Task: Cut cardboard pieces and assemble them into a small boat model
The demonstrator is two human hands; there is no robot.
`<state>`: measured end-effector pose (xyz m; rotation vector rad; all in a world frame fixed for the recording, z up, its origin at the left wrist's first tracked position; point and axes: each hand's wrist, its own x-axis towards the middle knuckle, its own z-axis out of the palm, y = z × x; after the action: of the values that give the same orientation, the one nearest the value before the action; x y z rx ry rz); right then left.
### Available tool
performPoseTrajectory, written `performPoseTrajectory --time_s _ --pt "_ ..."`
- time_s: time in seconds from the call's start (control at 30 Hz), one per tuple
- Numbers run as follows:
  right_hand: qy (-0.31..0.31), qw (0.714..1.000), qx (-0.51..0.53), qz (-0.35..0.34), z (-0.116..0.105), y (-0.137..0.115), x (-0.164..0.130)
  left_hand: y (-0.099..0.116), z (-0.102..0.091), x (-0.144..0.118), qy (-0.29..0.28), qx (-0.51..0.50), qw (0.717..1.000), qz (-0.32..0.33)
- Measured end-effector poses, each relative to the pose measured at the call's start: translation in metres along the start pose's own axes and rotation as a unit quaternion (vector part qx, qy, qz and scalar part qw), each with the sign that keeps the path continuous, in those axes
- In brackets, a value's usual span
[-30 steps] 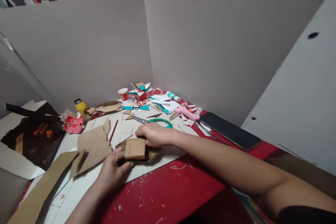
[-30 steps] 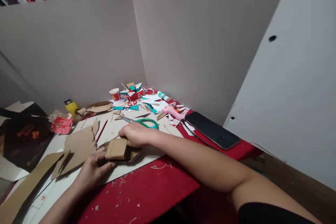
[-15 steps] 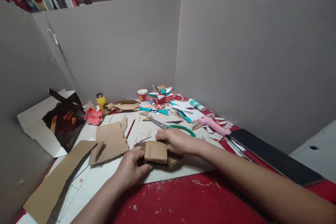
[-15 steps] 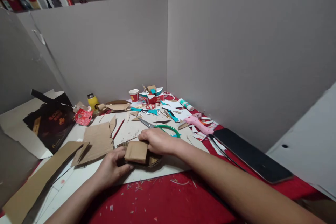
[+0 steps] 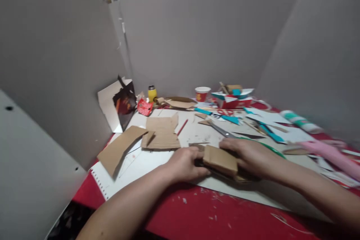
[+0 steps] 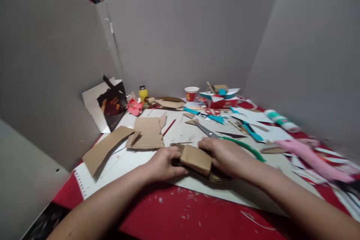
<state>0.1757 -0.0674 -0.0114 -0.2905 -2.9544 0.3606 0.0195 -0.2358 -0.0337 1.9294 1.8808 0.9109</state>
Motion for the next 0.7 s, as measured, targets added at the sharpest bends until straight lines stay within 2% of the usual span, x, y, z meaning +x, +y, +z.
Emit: performPoseTrajectory --time_s 0.17,0.53,0.7 --pt "-0.037 0.999 0.037 0.011 0.004 0.008 0.005 0.000 -0.001 -0.001 0.002 0.003 1.000 -0.003" --pt "-0.038 0.998 0.039 0.042 -0.019 -0.008 -0.002 0.007 -0.007 -0.001 0.017 -0.001 0.998 0.064" --pt "-0.066 0.995 0.075 0.026 -0.025 -0.013 -0.008 0.012 -0.009 -0.006 0.023 0.107 0.987 0.117"
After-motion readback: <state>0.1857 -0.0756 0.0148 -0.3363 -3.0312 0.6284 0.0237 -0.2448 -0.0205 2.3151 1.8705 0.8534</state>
